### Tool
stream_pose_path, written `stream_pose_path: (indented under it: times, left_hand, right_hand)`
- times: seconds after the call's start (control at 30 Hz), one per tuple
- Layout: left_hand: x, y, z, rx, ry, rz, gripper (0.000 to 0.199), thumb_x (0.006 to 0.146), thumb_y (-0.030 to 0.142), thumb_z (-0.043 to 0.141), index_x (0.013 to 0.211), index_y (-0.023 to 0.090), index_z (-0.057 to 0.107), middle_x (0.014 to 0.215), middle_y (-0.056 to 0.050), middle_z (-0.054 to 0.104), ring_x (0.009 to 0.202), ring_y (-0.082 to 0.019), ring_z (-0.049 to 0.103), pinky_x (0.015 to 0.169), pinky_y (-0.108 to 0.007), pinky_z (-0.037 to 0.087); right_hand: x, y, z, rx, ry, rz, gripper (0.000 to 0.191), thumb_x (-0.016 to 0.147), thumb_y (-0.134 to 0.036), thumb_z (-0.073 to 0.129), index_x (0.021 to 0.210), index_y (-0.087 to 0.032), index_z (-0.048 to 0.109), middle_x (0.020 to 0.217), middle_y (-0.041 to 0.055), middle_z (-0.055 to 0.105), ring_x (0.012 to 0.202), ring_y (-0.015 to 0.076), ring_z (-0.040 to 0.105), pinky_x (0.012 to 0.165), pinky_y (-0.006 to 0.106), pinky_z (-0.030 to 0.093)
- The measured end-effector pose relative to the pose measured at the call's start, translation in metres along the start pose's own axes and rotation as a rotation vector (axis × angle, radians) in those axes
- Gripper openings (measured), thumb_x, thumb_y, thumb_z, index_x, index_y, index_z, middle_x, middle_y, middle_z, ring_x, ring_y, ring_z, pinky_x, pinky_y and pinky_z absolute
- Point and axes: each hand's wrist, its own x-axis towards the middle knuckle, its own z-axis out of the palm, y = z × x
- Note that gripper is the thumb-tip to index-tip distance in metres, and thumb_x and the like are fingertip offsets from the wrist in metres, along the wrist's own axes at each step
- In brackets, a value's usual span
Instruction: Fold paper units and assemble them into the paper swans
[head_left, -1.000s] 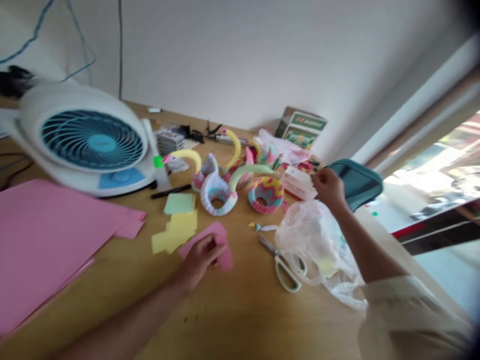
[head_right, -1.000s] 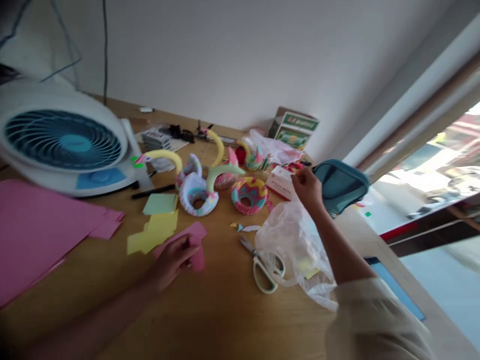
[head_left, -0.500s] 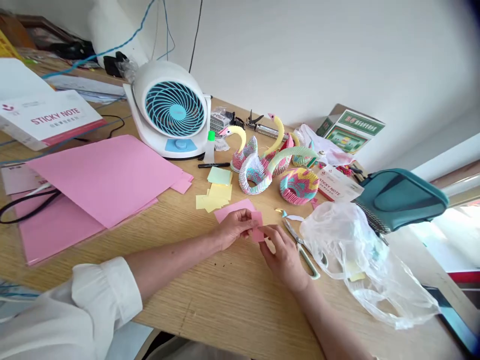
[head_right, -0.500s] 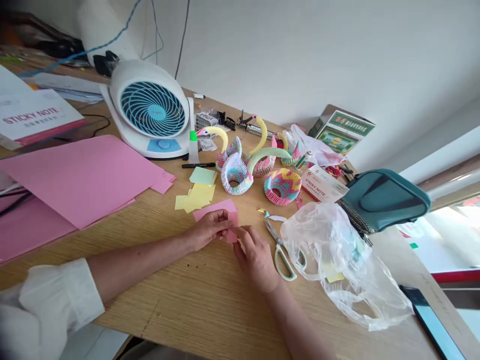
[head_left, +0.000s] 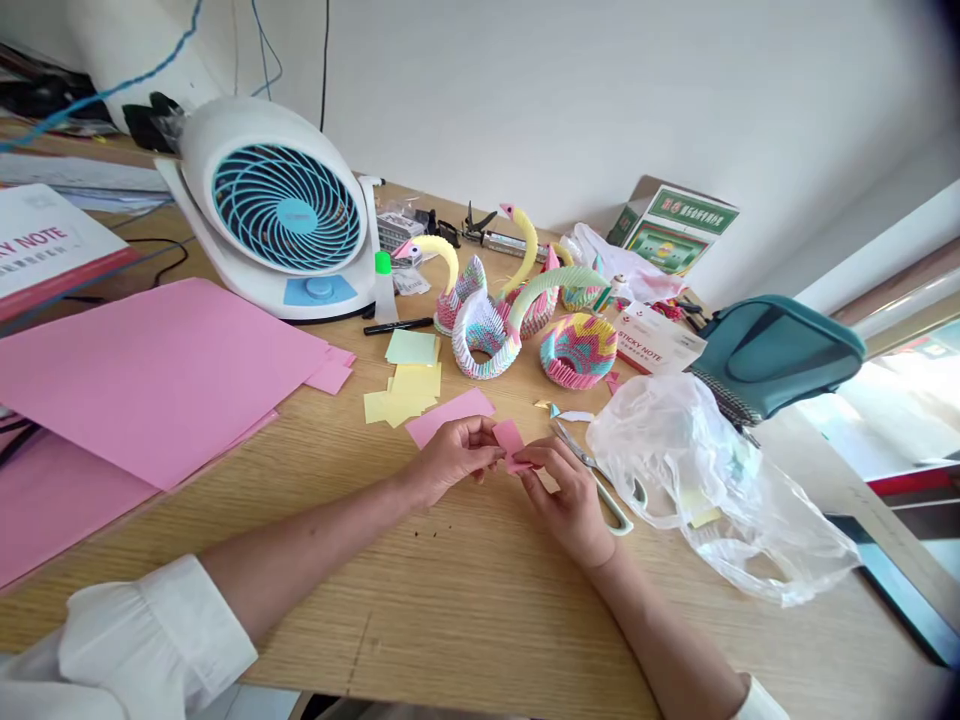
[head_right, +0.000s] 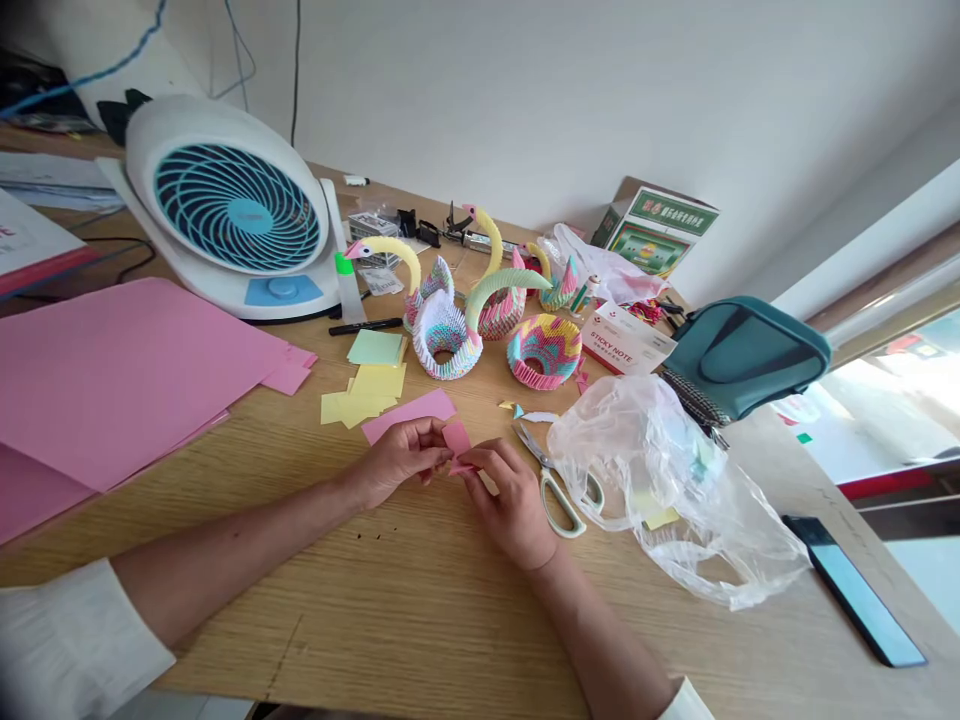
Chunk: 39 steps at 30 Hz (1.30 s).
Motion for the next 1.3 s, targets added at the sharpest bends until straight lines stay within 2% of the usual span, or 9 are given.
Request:
stream_pose_path:
  times: [0.1, 0.2, 0.3, 0.4, 0.63, 0.77, 1.07, 1.2, 1.3]
  left_hand:
    - [0.0, -0.004, 0.003, 0.097, 0.01, 0.032, 0.026, 0.074, 0.031, 0.074, 0.09, 0.014, 0.064, 0.071, 0.001, 0.061, 0.058, -0.009, 0.053, 0.047, -0.019, 0.042]
    - [-0.002, -0.009, 0.005, 0.26, 0.048, 0.125, 0.018, 0.076, 0.021, 0.068, 0.093, 0.014, 0.065, 0.08, -0.001, 0.066, 0.067, -0.011, 0.06, 0.058, -0.021, 0.048]
    - [-0.005, -0.01, 0.007, 0.387, 0.126, 0.208, 0.023, 0.076, 0.015, 0.066, 0.099, 0.014, 0.066, 0.092, -0.005, 0.072, 0.082, -0.015, 0.067, 0.074, -0.025, 0.053]
    - [-0.007, -0.007, 0.007, 0.39, 0.123, 0.216, 0.021, 0.081, 0.019, 0.064, 0.102, 0.015, 0.068, 0.099, -0.007, 0.075, 0.088, -0.018, 0.07, 0.079, -0.027, 0.055]
    - [-0.012, -0.001, 0.012, 0.498, 0.11, 0.295, 0.016, 0.083, 0.016, 0.061, 0.096, 0.016, 0.07, 0.087, -0.003, 0.075, 0.079, -0.015, 0.069, 0.07, -0.022, 0.054]
    - [-0.014, -0.001, 0.015, 0.556, 0.118, 0.297, 0.013, 0.083, 0.016, 0.061, 0.094, 0.016, 0.068, 0.084, -0.002, 0.073, 0.075, -0.013, 0.068, 0.064, -0.019, 0.052]
    - [-0.019, 0.004, 0.016, 0.546, 0.082, 0.31, 0.016, 0.086, 0.014, 0.053, 0.094, 0.017, 0.068, 0.085, -0.003, 0.073, 0.079, -0.014, 0.069, 0.066, -0.019, 0.054]
    - [-0.02, 0.006, 0.015, 0.538, 0.07, 0.301, 0.015, 0.091, 0.022, 0.055, 0.094, 0.016, 0.068, 0.084, -0.003, 0.073, 0.078, -0.015, 0.069, 0.063, -0.019, 0.053]
    - [-0.018, 0.003, 0.014, 0.513, 0.075, 0.299, 0.018, 0.093, 0.029, 0.057, 0.096, 0.016, 0.069, 0.091, -0.005, 0.074, 0.083, -0.016, 0.07, 0.069, -0.021, 0.055]
  right_hand:
    - [0.0, 0.003, 0.001, 0.091, 0.022, 0.083, 0.011, 0.094, -0.018, 0.059, 0.098, -0.025, 0.066, 0.096, 0.0058, 0.065, 0.089, 0.02, 0.063, 0.076, 0.034, 0.052]
    - [-0.002, 0.007, 0.006, 0.212, 0.067, 0.187, 0.003, 0.093, -0.025, 0.063, 0.091, -0.026, 0.066, 0.091, 0.0044, 0.065, 0.084, 0.02, 0.062, 0.073, 0.033, 0.052]
    - [-0.004, 0.007, 0.011, 0.287, 0.086, 0.284, 0.008, 0.091, -0.031, 0.065, 0.086, -0.025, 0.064, 0.084, 0.0028, 0.063, 0.077, 0.0187, 0.06, 0.07, 0.032, 0.051]
    - [-0.005, 0.007, 0.012, 0.279, 0.099, 0.331, 0.013, 0.09, -0.034, 0.067, 0.083, -0.024, 0.064, 0.079, 0.0019, 0.062, 0.073, 0.0174, 0.058, 0.07, 0.031, 0.049]
    - [-0.005, 0.007, 0.017, 0.439, 0.138, 0.409, 0.017, 0.087, -0.038, 0.07, 0.085, -0.023, 0.065, 0.089, 0.0041, 0.068, 0.081, 0.0184, 0.064, 0.075, 0.032, 0.054]
    - [-0.007, 0.008, 0.02, 0.536, 0.155, 0.466, 0.017, 0.085, -0.037, 0.073, 0.084, -0.022, 0.065, 0.085, 0.0029, 0.07, 0.078, 0.0174, 0.065, 0.076, 0.032, 0.055]
    - [-0.008, 0.005, 0.019, 0.591, 0.174, 0.499, 0.019, 0.084, -0.039, 0.074, 0.084, -0.023, 0.063, 0.085, 0.0035, 0.073, 0.079, 0.019, 0.069, 0.077, 0.035, 0.057]
    - [-0.008, 0.004, 0.019, 0.586, 0.17, 0.496, 0.018, 0.085, -0.037, 0.074, 0.084, -0.023, 0.063, 0.083, 0.0025, 0.072, 0.077, 0.0182, 0.069, 0.075, 0.033, 0.057]
    - [-0.008, 0.003, 0.02, 0.591, 0.18, 0.492, 0.017, 0.084, -0.035, 0.075, 0.084, -0.024, 0.063, 0.081, 0.0014, 0.07, 0.075, 0.0167, 0.066, 0.073, 0.031, 0.056]
